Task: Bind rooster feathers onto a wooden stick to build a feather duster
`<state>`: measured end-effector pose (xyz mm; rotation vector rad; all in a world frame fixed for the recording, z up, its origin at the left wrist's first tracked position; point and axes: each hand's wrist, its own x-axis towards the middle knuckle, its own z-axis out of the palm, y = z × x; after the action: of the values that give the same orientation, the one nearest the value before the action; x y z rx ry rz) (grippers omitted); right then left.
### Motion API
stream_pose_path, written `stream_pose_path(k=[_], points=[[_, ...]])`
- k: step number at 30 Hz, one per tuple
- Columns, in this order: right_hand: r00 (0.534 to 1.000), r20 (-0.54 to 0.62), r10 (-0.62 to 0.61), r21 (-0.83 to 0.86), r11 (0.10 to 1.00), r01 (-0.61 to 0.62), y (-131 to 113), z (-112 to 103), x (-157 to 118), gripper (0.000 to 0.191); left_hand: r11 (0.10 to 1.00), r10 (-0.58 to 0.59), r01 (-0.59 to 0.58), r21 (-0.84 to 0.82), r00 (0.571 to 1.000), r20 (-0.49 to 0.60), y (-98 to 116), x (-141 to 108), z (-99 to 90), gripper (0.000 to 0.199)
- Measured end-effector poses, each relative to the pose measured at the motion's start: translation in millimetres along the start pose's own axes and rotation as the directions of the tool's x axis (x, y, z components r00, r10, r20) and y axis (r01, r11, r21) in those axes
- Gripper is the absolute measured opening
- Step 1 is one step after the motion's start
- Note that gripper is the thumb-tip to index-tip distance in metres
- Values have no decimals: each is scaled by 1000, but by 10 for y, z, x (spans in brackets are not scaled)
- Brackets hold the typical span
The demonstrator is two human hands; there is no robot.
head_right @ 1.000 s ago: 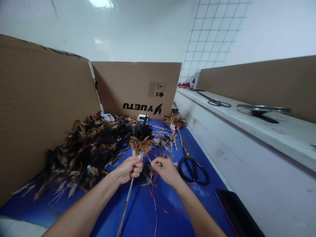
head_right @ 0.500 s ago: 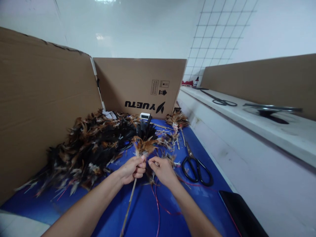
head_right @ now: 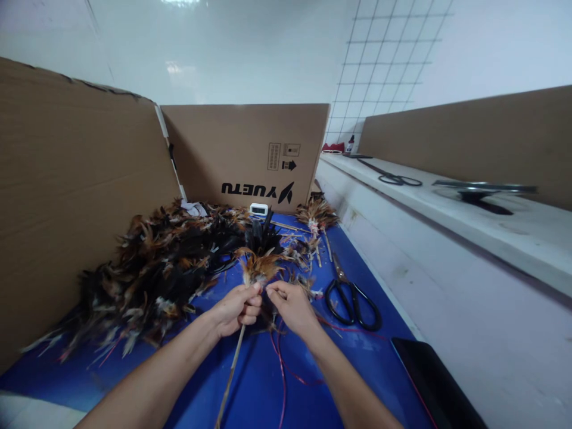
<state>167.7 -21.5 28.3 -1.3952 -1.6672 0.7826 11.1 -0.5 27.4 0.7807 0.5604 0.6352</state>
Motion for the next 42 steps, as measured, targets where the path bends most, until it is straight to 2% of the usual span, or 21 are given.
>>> stream_pose_path(k=[6,28,31,36,42], points=[[1000,5,-5,62,998,4,23,23,17,24,1000,-7,7,-9,999,41,-26,-7,32,33],[996,-19,82,195,978,-77,-114,14,-17,23,999,-36,36,13,998,-54,-62,-15,76,39],[989,9,150,266,953,-147,-110,21,-26,22,999,-38,38,10,998,-56,-54,-19,84,39],[940,159,301,396,853,-340,-99,11,-52,25,999,-38,38,9,998,-46,-50,-17,88,36],[920,219,324,417,821,-389,-104,-16,-67,29,1000,-23,24,15,999,-40,-76,4,60,36]])
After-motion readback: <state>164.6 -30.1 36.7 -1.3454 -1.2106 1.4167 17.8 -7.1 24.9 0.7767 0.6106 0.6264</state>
